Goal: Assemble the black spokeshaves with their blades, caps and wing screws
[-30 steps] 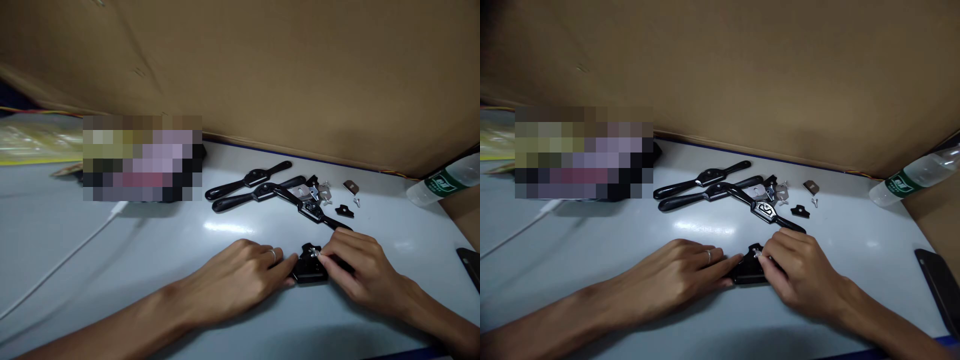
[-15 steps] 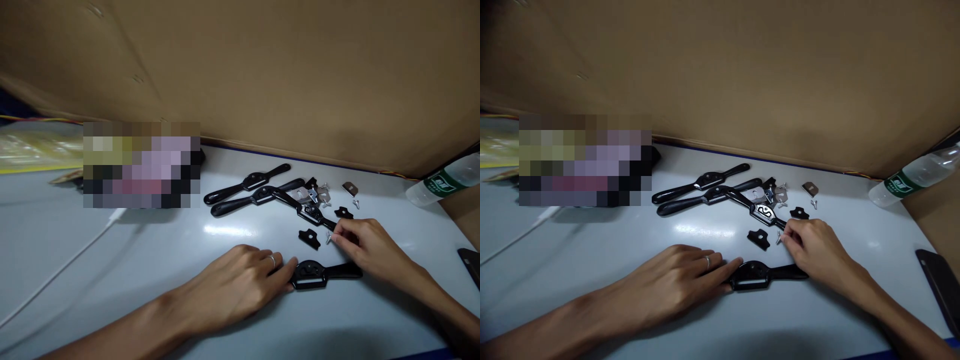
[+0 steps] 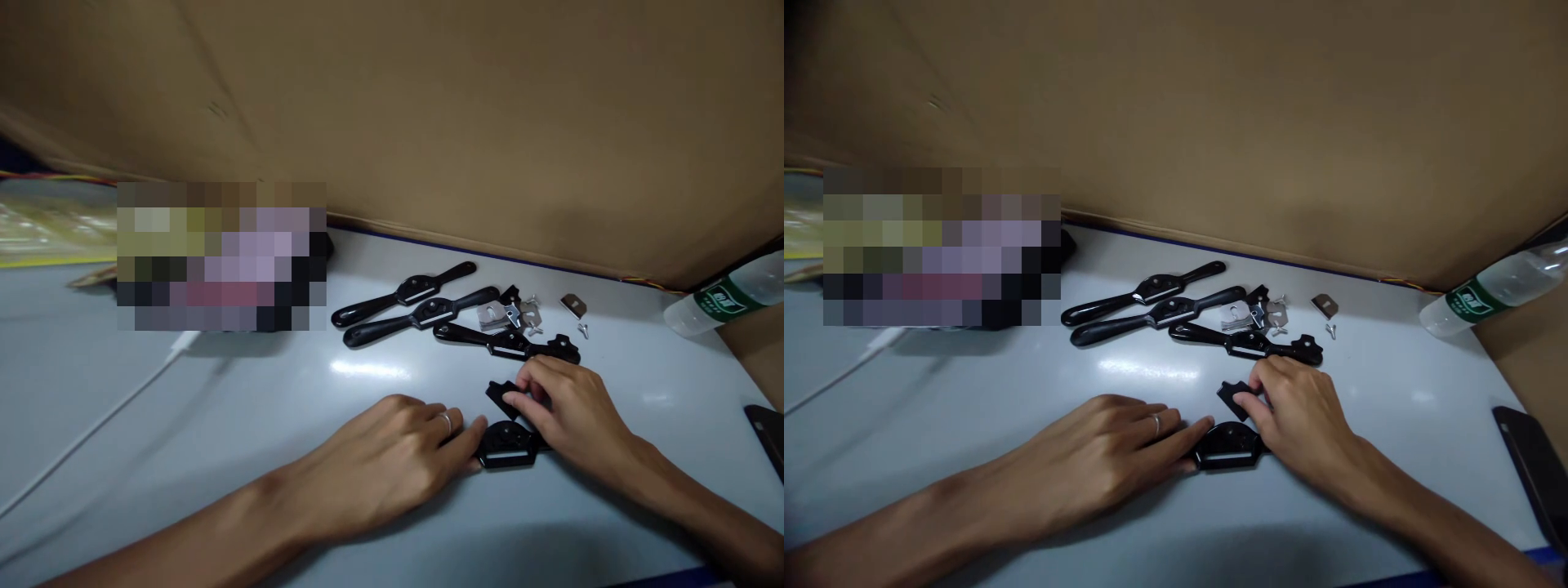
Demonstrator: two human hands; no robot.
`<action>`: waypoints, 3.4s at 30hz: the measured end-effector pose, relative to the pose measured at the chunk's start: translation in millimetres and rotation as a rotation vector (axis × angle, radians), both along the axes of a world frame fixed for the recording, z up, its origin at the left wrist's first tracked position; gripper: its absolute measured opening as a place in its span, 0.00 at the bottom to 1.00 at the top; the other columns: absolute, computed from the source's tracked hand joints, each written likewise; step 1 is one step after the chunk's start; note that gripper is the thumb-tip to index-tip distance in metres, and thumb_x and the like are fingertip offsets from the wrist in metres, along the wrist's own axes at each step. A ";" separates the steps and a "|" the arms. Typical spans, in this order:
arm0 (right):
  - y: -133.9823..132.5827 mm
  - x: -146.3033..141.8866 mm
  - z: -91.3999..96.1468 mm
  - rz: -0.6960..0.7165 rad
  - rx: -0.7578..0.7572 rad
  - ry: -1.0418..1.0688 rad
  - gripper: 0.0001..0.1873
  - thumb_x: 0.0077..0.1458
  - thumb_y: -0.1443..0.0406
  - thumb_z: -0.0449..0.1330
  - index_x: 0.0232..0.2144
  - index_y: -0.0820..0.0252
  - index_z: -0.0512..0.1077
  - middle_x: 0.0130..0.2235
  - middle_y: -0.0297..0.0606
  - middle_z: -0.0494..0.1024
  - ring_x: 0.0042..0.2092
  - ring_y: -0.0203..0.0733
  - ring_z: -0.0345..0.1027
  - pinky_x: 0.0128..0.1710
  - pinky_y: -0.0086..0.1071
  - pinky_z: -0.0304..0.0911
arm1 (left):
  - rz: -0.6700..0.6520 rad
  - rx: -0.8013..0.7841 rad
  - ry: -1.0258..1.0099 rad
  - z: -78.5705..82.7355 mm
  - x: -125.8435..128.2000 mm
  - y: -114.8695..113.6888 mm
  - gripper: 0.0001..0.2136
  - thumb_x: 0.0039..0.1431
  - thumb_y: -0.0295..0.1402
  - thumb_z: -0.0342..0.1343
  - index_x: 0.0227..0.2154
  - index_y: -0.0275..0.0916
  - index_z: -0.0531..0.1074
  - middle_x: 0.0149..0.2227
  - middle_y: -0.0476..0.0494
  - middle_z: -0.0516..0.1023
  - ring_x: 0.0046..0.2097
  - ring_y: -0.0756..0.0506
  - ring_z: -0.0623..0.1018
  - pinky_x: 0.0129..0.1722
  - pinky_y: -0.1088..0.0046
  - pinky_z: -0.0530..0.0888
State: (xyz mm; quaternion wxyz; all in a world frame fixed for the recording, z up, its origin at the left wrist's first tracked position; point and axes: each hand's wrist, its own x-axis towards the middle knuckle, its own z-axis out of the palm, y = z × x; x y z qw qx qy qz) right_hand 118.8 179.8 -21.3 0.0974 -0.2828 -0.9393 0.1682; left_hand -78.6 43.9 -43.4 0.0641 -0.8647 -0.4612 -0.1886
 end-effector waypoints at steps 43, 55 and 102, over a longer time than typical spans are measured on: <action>43.8 33.9 16.8 0.196 0.210 -0.220 0.13 0.70 0.65 0.49 0.39 0.59 0.74 0.36 0.39 0.79 0.34 0.42 0.73 0.32 0.35 0.62 | -0.007 0.020 0.016 -0.2 -1.9 0.5 0.13 0.75 0.31 0.40 0.49 0.31 0.68 0.28 0.49 0.76 0.23 0.48 0.73 0.21 0.67 0.64; 13.7 17.0 27.3 -0.083 -0.897 0.431 0.11 0.62 0.61 0.60 0.29 0.58 0.68 0.38 0.42 0.82 0.36 0.41 0.77 0.36 0.36 0.72 | -0.011 0.014 0.005 2.1 -0.1 0.4 0.10 0.73 0.30 0.45 0.49 0.31 0.67 0.28 0.49 0.75 0.22 0.48 0.72 0.20 0.67 0.64; -17.0 9.2 7.7 0.402 0.031 0.207 0.09 0.69 0.72 0.48 0.36 0.62 0.66 0.33 0.37 0.70 0.35 0.38 0.60 0.35 0.33 0.59 | -0.002 0.003 -0.007 0.2 0.1 0.9 0.11 0.75 0.32 0.42 0.46 0.33 0.68 0.27 0.50 0.74 0.23 0.48 0.72 0.21 0.67 0.63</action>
